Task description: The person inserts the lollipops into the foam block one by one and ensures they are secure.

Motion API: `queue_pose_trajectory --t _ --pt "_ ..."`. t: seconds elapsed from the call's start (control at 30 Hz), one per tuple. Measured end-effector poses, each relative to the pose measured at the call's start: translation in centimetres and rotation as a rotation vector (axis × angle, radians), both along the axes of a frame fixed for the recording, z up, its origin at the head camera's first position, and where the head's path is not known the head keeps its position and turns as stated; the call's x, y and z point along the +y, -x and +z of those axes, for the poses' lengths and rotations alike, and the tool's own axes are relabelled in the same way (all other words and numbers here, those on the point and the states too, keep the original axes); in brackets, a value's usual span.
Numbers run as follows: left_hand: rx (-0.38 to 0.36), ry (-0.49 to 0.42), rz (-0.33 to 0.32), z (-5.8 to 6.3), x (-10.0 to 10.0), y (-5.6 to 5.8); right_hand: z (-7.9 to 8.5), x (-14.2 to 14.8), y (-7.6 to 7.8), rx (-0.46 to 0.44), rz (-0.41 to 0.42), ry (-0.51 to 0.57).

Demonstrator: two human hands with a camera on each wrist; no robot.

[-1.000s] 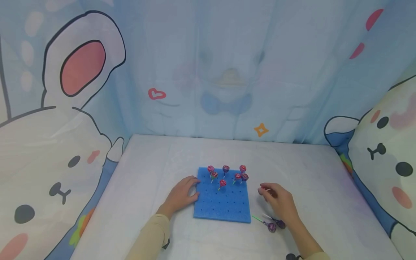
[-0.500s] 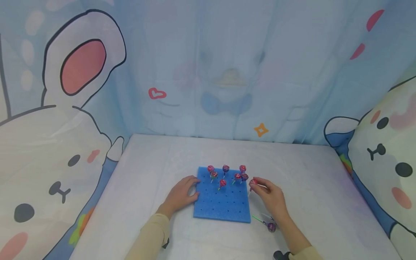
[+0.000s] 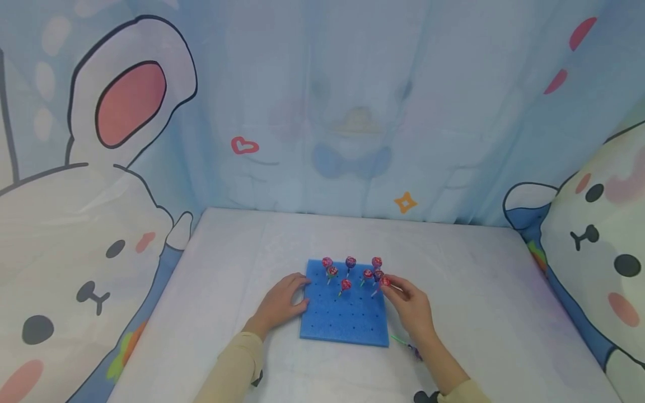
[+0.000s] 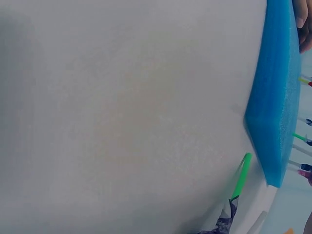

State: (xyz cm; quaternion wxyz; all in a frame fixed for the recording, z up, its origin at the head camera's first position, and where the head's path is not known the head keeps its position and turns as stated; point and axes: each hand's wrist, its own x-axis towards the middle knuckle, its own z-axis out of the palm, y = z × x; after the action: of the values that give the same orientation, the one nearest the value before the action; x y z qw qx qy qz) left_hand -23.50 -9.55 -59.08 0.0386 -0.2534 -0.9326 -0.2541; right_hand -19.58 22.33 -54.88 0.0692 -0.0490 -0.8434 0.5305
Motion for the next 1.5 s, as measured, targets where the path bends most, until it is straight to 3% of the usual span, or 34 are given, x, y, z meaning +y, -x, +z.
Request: queue_pose_trajectory --t 0.13,0.3,0.6,0.83,1.0,1.5 --pt "0.011 -0.004 -0.001 -0.1 0.0 0.1 -0.7 0.0 -0.1 0.038 -0.012 -0.045" --pt "0.013 -0.008 0.002 -0.1 0.0 0.1 0.0 0.0 -0.3 0.031 0.019 -0.041" --pt "0.005 -0.007 0.008 -0.3 0.1 0.1 0.0 -0.4 -0.5 -0.028 0.018 -0.038" --pt "0.001 -0.002 0.013 -0.1 0.1 0.1 -0.3 -0.7 -0.5 -0.126 -0.033 0.055" --pt "-0.001 -0.010 0.008 0.0 0.1 0.0 -0.3 -1.0 -0.2 -0.182 -0.063 0.029" --pt "0.003 -0.001 -0.002 -0.3 0.1 0.1 -0.4 -0.7 0.0 -0.231 -0.083 0.083"
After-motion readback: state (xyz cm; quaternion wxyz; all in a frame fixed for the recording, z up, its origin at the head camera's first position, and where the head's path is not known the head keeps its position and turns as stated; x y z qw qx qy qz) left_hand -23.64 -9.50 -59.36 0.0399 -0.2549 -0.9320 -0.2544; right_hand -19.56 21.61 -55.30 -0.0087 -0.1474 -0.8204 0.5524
